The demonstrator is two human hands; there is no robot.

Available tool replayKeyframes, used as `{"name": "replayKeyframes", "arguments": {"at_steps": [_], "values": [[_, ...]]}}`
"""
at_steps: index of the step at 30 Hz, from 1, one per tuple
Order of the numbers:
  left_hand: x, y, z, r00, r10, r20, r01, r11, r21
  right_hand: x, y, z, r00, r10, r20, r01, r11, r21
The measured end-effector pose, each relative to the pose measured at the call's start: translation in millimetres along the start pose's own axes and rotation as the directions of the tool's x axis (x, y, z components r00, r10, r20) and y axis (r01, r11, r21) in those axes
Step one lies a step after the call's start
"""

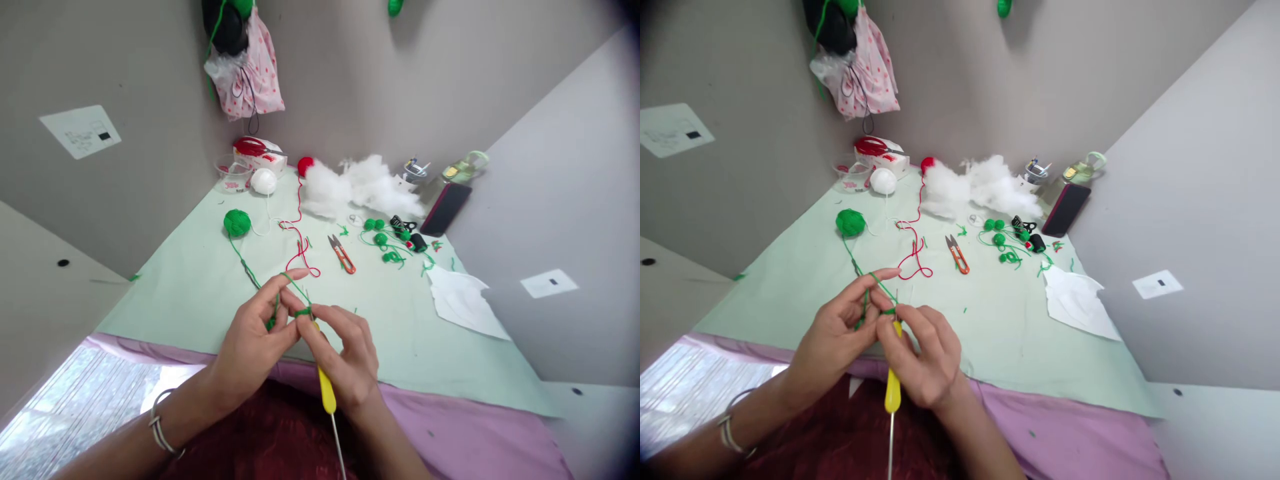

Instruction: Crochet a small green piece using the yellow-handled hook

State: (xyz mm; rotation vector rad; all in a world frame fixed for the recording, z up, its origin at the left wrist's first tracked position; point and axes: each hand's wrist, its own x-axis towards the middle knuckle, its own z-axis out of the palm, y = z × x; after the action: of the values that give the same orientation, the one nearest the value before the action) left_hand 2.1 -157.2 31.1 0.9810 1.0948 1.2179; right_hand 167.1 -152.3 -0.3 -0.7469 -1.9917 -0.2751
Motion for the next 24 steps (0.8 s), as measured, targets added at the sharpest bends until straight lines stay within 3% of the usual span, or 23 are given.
{"name": "replayKeyframes", "arguments": {"at_steps": [2,4,7,10,13,17,20,22,24], "values": [[1.9,-1.7,-2.6,0.989,-0.092,0.115,0.112,0.977,-0.18,-2.7,-0.7,3.0,0.997,0.059,-0.051,-0.057,0.997,0.051],[4.7,-2.4,-6.4,0.961,-0.172,0.217,0.234,0.922,-0.309,-2.8,0.5,2.6,0.977,0.199,-0.072,-0.177,0.955,0.237],[8.8,-0.8,-11.1,0.954,-0.205,0.22,0.272,0.898,-0.346,2.1,4.4,-1.5,0.881,0.473,0.002,-0.399,0.741,0.54],[9.8,0.3,-11.3,0.974,-0.141,0.176,0.189,0.936,-0.298,8.2,7.8,-1.5,0.786,0.61,0.098,-0.471,0.489,0.734],[7.5,-2.7,-8.5,0.98,-0.085,0.18,0.129,0.958,-0.255,10.6,8.0,3.4,0.768,0.613,0.185,-0.492,0.38,0.783],[5.2,-7.0,-5.7,0.987,-0.051,0.15,0.08,0.977,-0.199,9.0,5.3,5.5,0.786,0.592,0.18,-0.5,0.435,0.749],[6.7,-5.1,-6.0,0.983,-0.077,0.164,0.114,0.967,-0.23,8.4,4.8,2.4,0.802,0.572,0.172,-0.497,0.479,0.723],[8.4,-2.1,-7.7,0.972,-0.116,0.204,0.172,0.944,-0.283,10.1,6.3,0.7,0.778,0.598,0.189,-0.495,0.4,0.771],[9.5,0.7,-10.0,0.95,-0.165,0.264,0.25,0.909,-0.334,13.6,9.0,0.1,0.721,0.652,0.236,-0.486,0.233,0.842]]}}
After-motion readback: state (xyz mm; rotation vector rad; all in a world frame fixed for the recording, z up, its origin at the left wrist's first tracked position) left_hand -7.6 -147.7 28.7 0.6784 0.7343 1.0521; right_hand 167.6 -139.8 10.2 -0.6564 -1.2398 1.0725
